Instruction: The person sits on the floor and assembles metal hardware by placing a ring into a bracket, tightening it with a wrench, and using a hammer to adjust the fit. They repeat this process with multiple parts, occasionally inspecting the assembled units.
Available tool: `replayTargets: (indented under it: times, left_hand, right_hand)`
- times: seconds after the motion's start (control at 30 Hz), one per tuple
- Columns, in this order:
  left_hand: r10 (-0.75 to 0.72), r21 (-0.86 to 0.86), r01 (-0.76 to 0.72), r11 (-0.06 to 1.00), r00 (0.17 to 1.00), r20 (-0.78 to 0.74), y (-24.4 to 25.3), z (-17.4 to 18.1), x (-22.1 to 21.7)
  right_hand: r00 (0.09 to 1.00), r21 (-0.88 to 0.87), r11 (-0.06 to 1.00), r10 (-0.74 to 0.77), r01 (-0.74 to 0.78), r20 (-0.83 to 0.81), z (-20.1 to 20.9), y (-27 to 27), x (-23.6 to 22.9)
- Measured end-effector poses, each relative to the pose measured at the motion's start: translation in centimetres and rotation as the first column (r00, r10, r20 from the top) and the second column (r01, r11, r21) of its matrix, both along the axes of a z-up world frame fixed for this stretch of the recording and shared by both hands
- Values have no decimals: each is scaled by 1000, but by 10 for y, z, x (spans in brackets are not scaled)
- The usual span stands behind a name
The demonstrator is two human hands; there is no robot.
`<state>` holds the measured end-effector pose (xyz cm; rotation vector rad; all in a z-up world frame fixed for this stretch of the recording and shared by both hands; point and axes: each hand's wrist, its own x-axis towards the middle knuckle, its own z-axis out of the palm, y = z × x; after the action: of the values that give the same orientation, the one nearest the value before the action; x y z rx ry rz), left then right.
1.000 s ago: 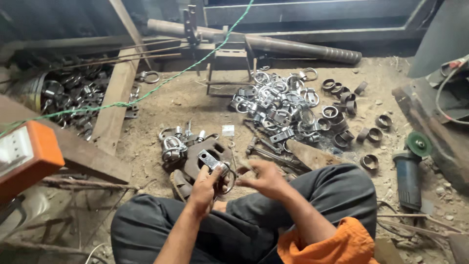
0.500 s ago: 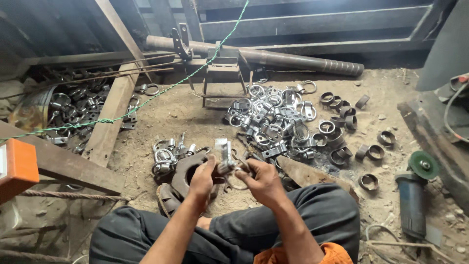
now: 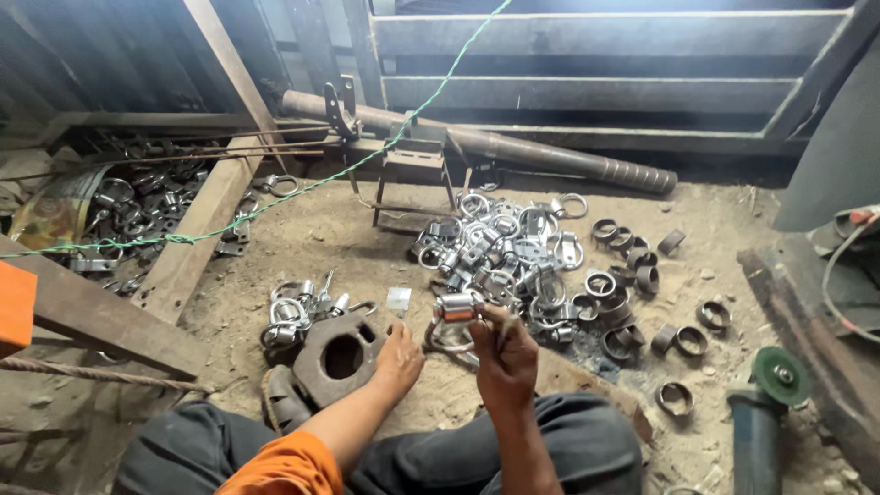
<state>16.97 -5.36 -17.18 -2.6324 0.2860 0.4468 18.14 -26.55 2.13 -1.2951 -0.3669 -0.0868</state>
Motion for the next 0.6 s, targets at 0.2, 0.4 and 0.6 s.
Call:
replayTargets:
  times: [0.2,0.4,0.6]
  left_hand:
    - [167,-70,-166,984,986,1,0,-25,6]
    - [390,-147,-385,911,921,10,-6,-15,0]
    - [486,-194,-478,856,874,-12,-18,-1,3]
  right_hand:
    - [888,590,775,412,-225,-202,-1,0,5]
    - [871,625,761,415,-173,-264,-7,8,15]
    - [877,631,754,415,-181,-244,-16,11,17]
